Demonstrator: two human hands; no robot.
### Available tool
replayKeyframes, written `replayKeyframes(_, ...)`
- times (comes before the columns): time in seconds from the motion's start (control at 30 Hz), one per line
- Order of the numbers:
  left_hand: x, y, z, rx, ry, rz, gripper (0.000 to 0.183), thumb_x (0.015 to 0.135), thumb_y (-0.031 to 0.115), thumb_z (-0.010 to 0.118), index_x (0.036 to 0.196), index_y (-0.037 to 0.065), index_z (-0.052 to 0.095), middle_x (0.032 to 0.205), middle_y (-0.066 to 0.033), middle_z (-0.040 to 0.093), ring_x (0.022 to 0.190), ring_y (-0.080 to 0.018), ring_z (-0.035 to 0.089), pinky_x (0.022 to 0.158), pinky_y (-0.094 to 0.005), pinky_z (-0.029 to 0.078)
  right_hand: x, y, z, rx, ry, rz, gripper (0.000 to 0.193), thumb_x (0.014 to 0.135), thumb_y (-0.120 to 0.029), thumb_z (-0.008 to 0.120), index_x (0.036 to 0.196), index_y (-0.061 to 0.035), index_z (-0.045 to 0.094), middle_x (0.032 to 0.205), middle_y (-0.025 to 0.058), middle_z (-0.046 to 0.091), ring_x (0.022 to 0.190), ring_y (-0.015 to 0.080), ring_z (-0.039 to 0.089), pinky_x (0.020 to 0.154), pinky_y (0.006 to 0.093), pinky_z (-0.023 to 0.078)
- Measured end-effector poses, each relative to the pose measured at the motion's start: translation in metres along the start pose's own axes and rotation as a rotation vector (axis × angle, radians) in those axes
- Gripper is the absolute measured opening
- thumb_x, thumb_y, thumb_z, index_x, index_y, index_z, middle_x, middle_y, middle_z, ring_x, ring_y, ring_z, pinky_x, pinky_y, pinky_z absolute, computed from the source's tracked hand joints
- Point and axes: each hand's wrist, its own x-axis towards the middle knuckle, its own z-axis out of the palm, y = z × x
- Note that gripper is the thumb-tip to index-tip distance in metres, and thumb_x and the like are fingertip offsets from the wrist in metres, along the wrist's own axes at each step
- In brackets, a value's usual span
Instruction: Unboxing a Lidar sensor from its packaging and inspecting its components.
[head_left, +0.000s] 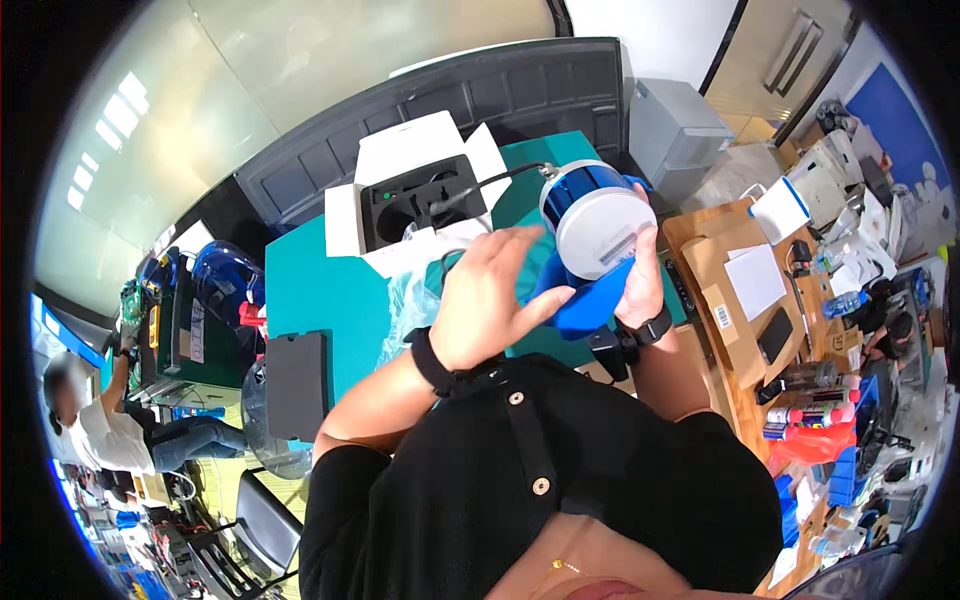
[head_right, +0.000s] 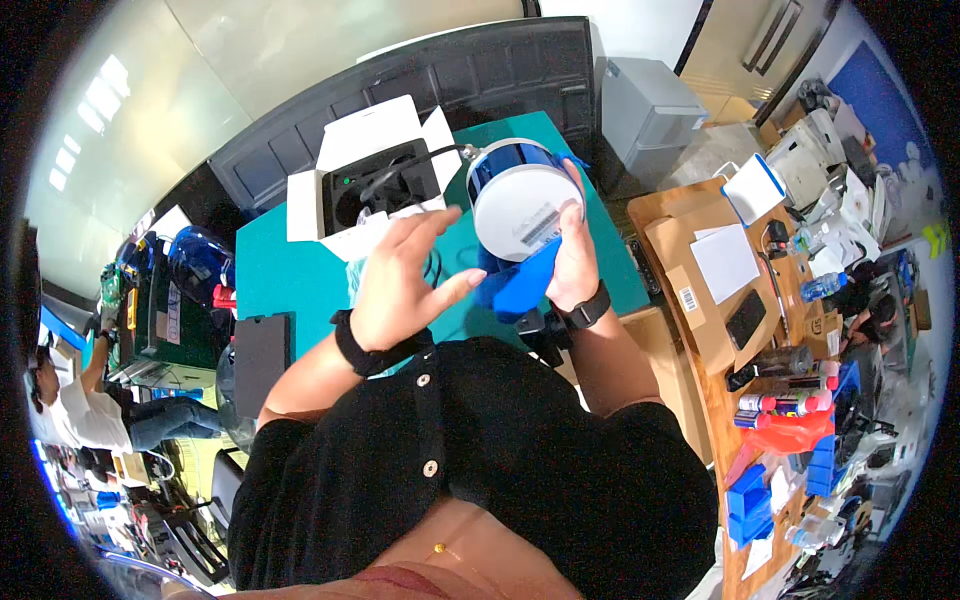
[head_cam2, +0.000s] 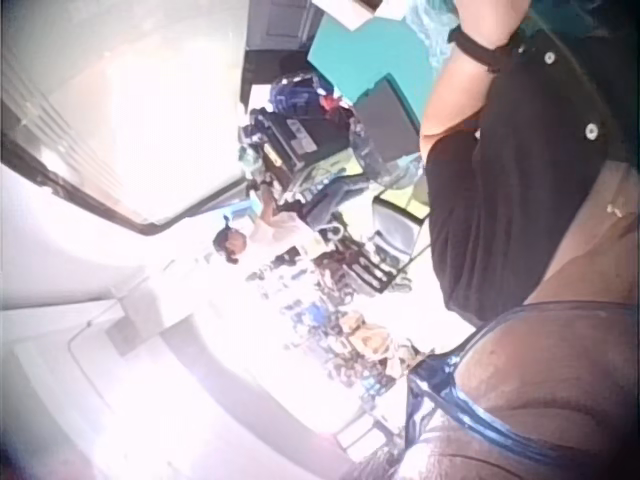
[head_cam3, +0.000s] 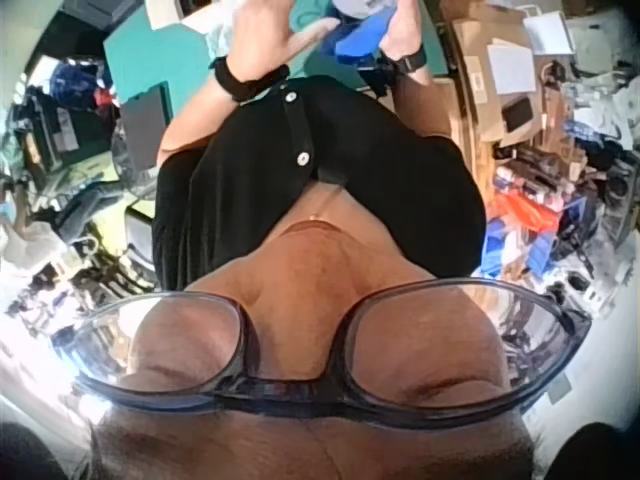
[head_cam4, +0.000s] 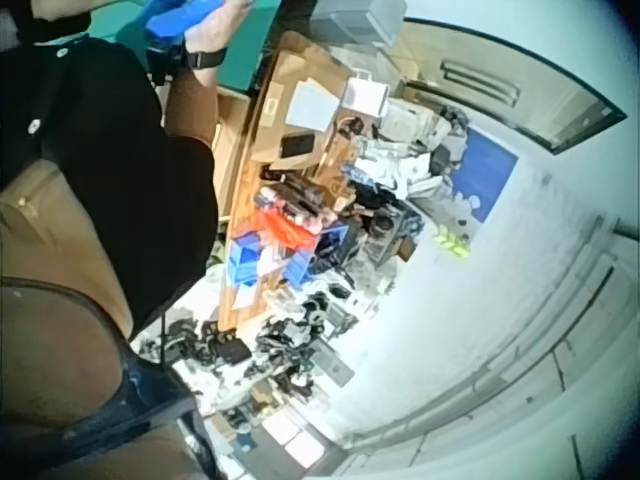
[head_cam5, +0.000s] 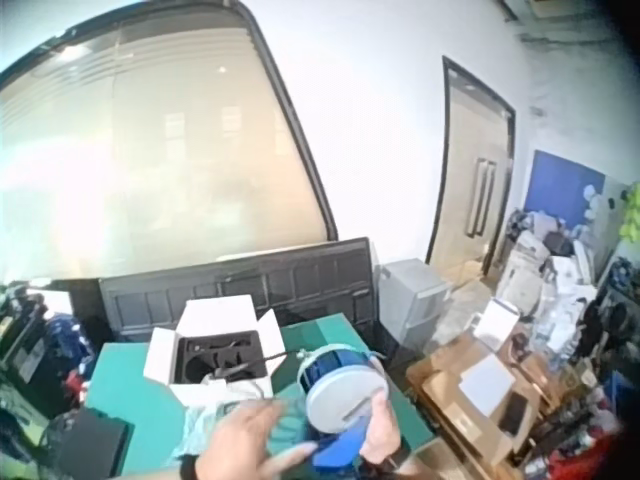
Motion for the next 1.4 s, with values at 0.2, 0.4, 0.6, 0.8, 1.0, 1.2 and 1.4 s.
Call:
replayKeyframes(0.2, 0.006, -0.026, 0.056, -0.335, 0.081, -0.138, 0.093, 0.066, 0.029, 0.078, 0.132, -0.007, 0.024, 0.119, -0.0224, 0.048, 0.109, -0.0265, 0.05, 0.092, -0.0352, 0.041, -0.018, 0.022, 0.002, 0.217, 0.073, 0.014, 0.084, 0.079, -0.057, 0.054, 0.14, -0.0177, 0.012, 0.131, 0.014, 0.035, 0.115, 0.0293, 0.044, 0.094, 0.0459, 0.041)
replayKeyframes(0.4, 0.022, -0.015, 0.023, -0.323, 0.013, -0.2, 0.084, 0.061, 0.027, 0.078, 0.126, -0.008, 0.039, 0.109, -0.0152, 0.052, 0.101, -0.0235, 0.053, 0.084, -0.0351, 0.045, -0.019, 0.013, -0.012, -0.151, -0.025, -0.023, 0.088, 0.074, -0.054, 0.063, 0.137, -0.0102, 0.021, 0.119, 0.0116, 0.045, 0.107, 0.0221, 0.048, 0.091, 0.0362, 0.041)
replayKeyframes(0.6, 0.021, -0.013, 0.016, -0.271, 0.079, -0.035, 0.101, 0.058, 0.029, 0.08, 0.135, -0.003, 0.024, 0.115, -0.0174, 0.049, 0.106, -0.0271, 0.051, 0.092, -0.0381, 0.039, -0.014, 0.022, -0.016, -0.116, -0.081, 0.015, 0.092, 0.068, -0.055, 0.069, 0.136, -0.0118, 0.024, 0.113, 0.0108, 0.05, 0.101, 0.0212, 0.053, 0.089, 0.0371, 0.043)
replayKeyframes(0.8, -0.009, -0.028, 0.052, -0.682, 0.111, -0.167, 0.103, 0.055, 0.028, 0.085, 0.13, 0.0, 0.019, 0.119, -0.0156, 0.042, 0.111, -0.0258, 0.045, 0.097, -0.0373, 0.035, -0.009, 0.034, 0.01, 0.205, -0.019, 0.04, 0.101, 0.063, -0.056, 0.072, 0.138, -0.0163, 0.016, 0.128, 0.013, 0.038, 0.112, 0.0265, 0.046, 0.09, 0.0423, 0.044)
replayKeyframes(1.0, -0.004, -0.028, 0.028, -0.664, 0.176, -0.178, 0.091, 0.057, 0.022, 0.08, 0.128, 0.0, 0.028, 0.115, -0.0121, 0.044, 0.11, -0.0214, 0.044, 0.096, -0.034, 0.035, -0.005, 0.029, 0.004, 0.03, -0.112, 0.03, 0.093, 0.071, -0.055, 0.066, 0.136, -0.0063, 0.021, 0.13, 0.0134, 0.037, 0.116, 0.0251, 0.042, 0.097, 0.0386, 0.036)
replayKeyframes(1.2, -0.008, -0.035, 0.018, -0.408, 0.198, -0.123, 0.089, 0.053, 0.024, 0.078, 0.126, -0.001, 0.035, 0.112, -0.0129, 0.045, 0.108, -0.0232, 0.047, 0.094, -0.033, 0.036, -0.013, 0.012, 0.008, -0.322, -0.164, 0.024, 0.05, 0.093, -0.025, 0.045, 0.132, 0.0043, 0.033, 0.129, 0.0152, 0.041, 0.119, 0.0202, 0.04, 0.1, 0.0313, 0.03)
replayKeyframes(1.4, -0.01, -0.027, 0.009, -0.212, 0.19, -0.09, 0.083, 0.049, 0.02, 0.078, 0.12, -0.001, 0.04, 0.102, -0.0171, 0.05, 0.093, -0.0292, 0.054, 0.082, -0.0347, 0.045, -0.007, -0.013, 0.038, -0.973, -0.346, -0.304, 0.034, 0.09, -0.011, 0.045, 0.121, 0.0021, 0.048, 0.113, 0.0183, 0.054, 0.107, 0.0276, 0.051, 0.092, 0.0345, 0.037)
